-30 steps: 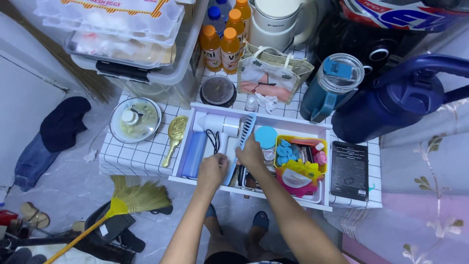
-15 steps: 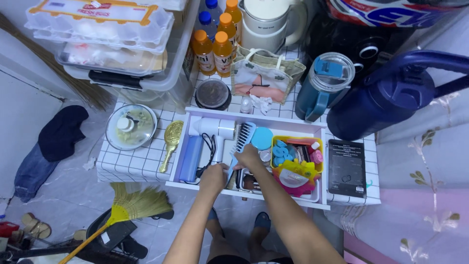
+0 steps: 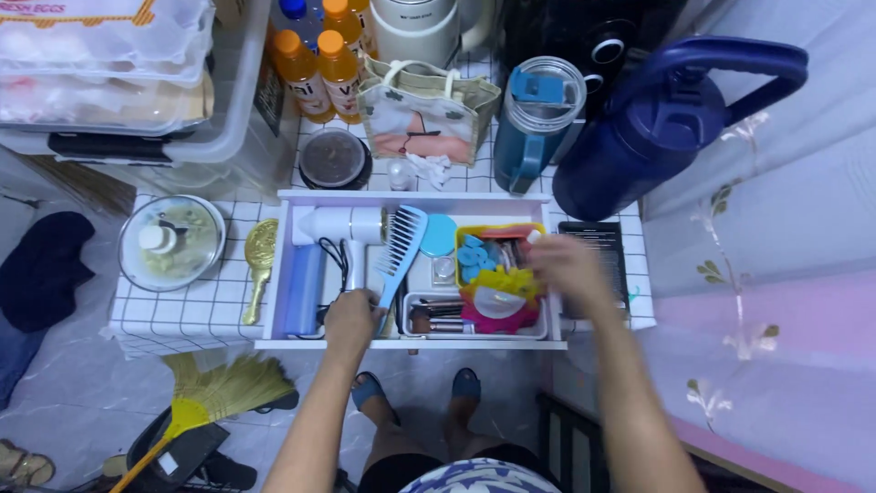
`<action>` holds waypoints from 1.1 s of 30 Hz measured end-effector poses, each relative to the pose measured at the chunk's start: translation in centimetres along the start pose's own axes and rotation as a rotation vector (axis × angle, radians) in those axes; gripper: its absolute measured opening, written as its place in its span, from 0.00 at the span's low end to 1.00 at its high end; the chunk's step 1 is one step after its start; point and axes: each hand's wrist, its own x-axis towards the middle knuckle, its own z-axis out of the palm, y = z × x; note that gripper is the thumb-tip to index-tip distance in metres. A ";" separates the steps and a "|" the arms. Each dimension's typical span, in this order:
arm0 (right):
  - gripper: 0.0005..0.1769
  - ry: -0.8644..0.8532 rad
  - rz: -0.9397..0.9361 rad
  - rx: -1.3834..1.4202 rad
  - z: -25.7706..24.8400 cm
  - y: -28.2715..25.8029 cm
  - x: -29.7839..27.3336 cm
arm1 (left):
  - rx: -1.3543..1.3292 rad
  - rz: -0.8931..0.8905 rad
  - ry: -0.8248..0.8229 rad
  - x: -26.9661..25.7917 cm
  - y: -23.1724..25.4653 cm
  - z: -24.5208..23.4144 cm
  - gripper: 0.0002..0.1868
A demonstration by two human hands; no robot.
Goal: Organizing various hair care products and accessories in a drawer.
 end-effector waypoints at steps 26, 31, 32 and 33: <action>0.19 0.461 0.090 -0.151 -11.3 11.0 4.6 | -0.254 -0.127 0.191 -1.7 1.5 -2.0 0.16; 0.15 0.510 -0.205 -0.542 -9.8 3.7 1.2 | -0.349 -0.156 0.219 -1.8 1.7 -2.3 0.13; 0.15 0.514 -0.264 -0.605 -9.5 2.6 0.5 | -0.357 -0.160 0.237 -1.9 1.8 -2.5 0.13; 0.16 0.516 -0.324 -0.667 -9.1 1.4 -0.1 | -0.365 -0.164 0.256 -2.0 2.0 -2.6 0.12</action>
